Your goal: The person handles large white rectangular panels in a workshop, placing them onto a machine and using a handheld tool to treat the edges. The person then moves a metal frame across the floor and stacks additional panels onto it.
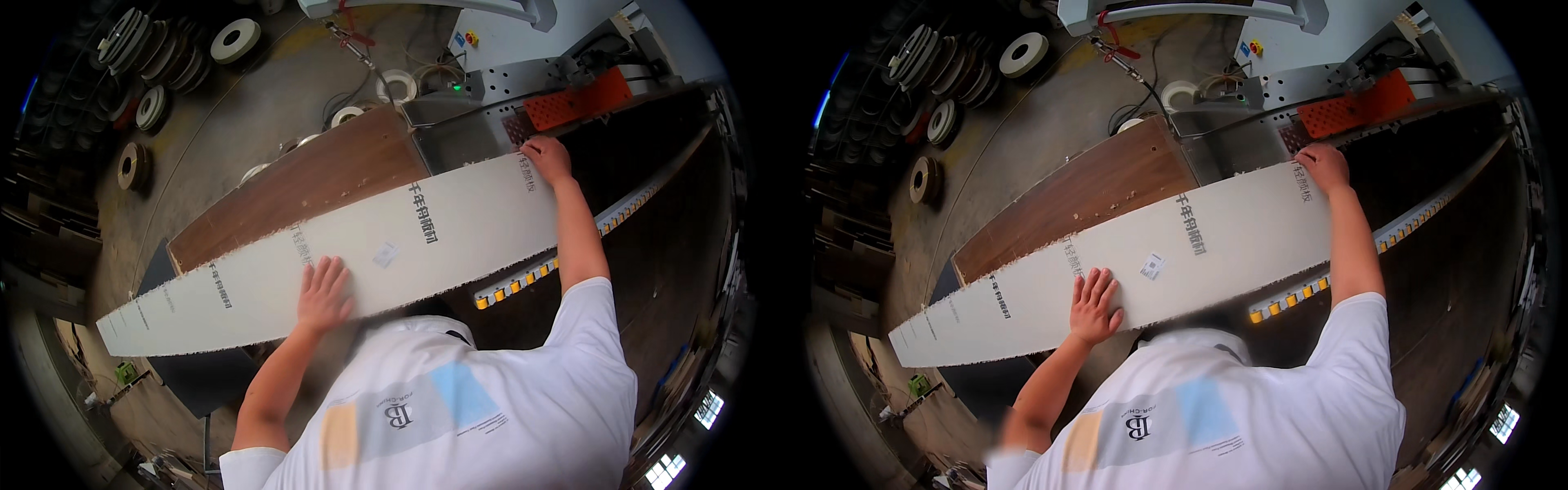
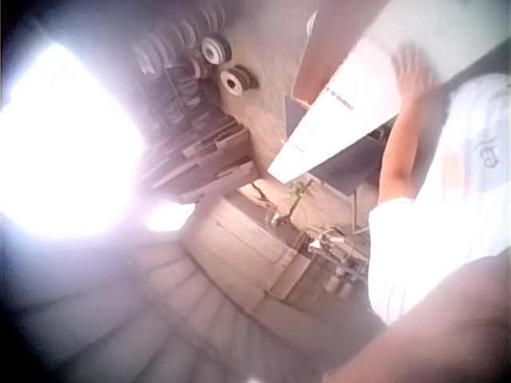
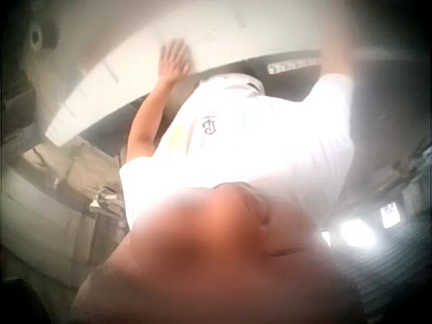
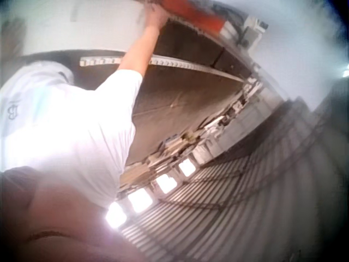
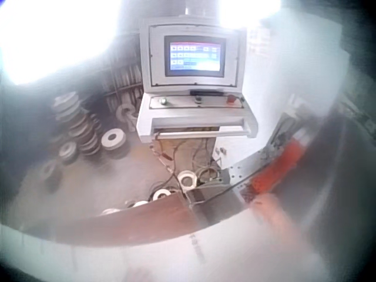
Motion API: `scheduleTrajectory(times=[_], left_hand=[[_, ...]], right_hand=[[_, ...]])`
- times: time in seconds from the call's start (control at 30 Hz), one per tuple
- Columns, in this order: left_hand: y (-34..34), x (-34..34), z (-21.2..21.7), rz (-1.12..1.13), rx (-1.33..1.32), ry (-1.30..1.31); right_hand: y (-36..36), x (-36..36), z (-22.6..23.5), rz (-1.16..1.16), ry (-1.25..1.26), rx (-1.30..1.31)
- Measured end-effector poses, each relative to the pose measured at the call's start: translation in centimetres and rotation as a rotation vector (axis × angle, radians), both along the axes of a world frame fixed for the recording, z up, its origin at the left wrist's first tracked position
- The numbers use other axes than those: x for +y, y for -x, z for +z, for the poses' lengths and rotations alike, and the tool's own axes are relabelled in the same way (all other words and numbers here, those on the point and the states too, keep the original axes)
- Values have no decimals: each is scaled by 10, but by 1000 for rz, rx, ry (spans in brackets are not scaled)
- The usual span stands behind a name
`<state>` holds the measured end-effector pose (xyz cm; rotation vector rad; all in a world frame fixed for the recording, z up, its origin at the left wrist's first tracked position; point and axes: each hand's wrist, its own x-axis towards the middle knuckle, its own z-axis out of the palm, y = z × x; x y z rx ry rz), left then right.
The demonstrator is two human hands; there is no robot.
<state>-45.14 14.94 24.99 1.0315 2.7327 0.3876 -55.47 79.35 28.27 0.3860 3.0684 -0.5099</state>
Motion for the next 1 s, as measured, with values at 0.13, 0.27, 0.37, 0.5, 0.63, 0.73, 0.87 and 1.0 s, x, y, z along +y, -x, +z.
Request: scheduleTrajectory(times=[0.13,0.27,0.37,0.5,0.63,0.73,0.87,1.0], left_hand=[[1,0,2,-13,-4,-4],[0,1,2,-14,2,-12],[1,1,2,-15,7,-18],[2,1,1,-16,8,-22],[2,0,2,-12,5,-12],[1,-1,0,-12,19,-6],[1,-1,1,-8,16,-14],[0,2,1,5,18,-28]], right_hand=[[-11,33,-7,-55,-66,80],[-6,32,-13,-41,-41,32],[5,6,-13,58,83,-21],[15,-62,-33,303,181,76],[27,-140,-32,357,265,44],[29,-141,-28,356,241,18],[20,-71,-21,274,219,-14],[17,-43,-9,214,148,-49]])
